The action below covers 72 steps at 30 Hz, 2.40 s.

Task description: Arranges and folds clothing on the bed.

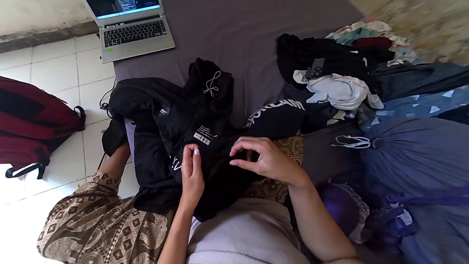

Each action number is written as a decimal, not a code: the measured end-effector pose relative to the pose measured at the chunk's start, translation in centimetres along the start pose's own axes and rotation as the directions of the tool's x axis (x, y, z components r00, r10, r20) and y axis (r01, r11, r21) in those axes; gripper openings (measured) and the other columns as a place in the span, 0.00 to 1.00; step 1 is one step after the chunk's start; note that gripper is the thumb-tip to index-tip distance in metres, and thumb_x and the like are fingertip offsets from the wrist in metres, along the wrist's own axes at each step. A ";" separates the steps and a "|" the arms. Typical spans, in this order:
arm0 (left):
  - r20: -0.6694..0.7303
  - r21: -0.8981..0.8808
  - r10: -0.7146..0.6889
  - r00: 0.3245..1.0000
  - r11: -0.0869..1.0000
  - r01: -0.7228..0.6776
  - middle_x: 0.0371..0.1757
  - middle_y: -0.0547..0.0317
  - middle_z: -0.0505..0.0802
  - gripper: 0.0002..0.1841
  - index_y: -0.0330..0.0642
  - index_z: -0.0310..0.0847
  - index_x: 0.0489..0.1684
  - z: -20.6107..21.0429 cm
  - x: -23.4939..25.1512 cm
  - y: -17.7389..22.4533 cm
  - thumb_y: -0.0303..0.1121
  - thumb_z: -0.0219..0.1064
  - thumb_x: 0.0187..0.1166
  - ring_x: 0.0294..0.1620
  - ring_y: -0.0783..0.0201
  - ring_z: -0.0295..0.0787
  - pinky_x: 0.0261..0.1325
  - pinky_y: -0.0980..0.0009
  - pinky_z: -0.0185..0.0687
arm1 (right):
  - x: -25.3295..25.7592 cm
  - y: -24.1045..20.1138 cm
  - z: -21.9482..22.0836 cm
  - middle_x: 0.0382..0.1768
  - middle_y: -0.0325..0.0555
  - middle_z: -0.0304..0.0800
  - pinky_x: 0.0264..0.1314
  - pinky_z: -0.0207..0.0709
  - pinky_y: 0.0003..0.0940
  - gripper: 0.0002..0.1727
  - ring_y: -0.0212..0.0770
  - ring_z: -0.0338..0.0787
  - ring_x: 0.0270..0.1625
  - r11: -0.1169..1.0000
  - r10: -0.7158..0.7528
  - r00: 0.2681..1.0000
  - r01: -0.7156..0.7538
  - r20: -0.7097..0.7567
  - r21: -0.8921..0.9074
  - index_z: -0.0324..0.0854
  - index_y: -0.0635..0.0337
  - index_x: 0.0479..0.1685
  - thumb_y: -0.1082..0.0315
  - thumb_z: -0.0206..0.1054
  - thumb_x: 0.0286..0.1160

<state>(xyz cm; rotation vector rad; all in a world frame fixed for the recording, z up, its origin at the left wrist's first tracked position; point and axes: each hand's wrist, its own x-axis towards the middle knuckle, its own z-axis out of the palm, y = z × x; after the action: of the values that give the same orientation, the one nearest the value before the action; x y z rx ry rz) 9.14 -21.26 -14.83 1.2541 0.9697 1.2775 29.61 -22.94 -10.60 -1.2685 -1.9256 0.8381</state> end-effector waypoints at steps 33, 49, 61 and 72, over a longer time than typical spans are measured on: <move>0.064 0.203 0.211 0.975 0.954 -0.220 0.28 0.70 0.76 0.10 0.25 0.71 0.44 0.3 -0.3 -0.2 0.24 0.45 0.88 0.29 0.91 0.69 0.39 0.93 0.66 | -0.2 0.3 1.6 0.42 0.52 0.92 0.45 0.82 0.30 0.13 0.41 0.89 0.44 0.976 -0.052 0.994 0.030 -0.095 -0.215 0.95 0.59 0.37 0.59 0.71 0.72; 0.330 0.195 0.294 0.897 0.909 -0.369 0.42 0.43 0.90 0.09 0.22 0.78 0.47 0.2 -0.2 -0.6 0.23 0.60 0.78 0.42 0.71 0.89 0.52 0.80 0.84 | -0.3 1.4 -3.2 0.42 0.22 0.85 0.57 0.76 0.14 0.13 0.15 0.82 0.51 0.954 0.007 0.977 0.057 -0.212 0.295 0.84 0.51 0.34 0.61 0.58 0.86; 0.400 0.573 0.351 0.847 0.625 -0.530 0.31 0.55 0.92 0.11 0.38 0.84 0.35 0.9 -1.4 0.2 0.36 0.76 0.67 0.36 0.59 0.88 0.54 0.65 0.78 | 0.6 0.6 -3.6 0.34 0.17 0.83 0.49 0.75 0.10 0.09 0.11 0.81 0.41 0.980 0.076 0.940 -0.008 -0.333 0.200 0.80 0.50 0.39 0.68 0.55 0.86; 0.249 0.453 0.310 0.918 0.800 -0.393 0.36 0.52 0.96 0.08 0.34 0.91 0.31 -0.6 -2.2 0.3 0.32 0.76 0.70 0.44 0.65 0.93 0.59 0.73 0.82 | 1.2 0.0 -4.4 0.27 0.16 0.75 0.38 0.69 0.06 0.08 0.09 0.74 0.31 0.987 0.026 0.957 0.021 -0.290 0.159 0.78 0.49 0.35 0.69 0.57 0.83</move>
<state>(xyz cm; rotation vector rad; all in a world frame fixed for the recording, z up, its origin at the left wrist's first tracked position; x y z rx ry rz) 8.31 -23.37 -14.94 1.9905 1.0088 1.2131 32.83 -21.16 -7.89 -1.2225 -1.5917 0.7449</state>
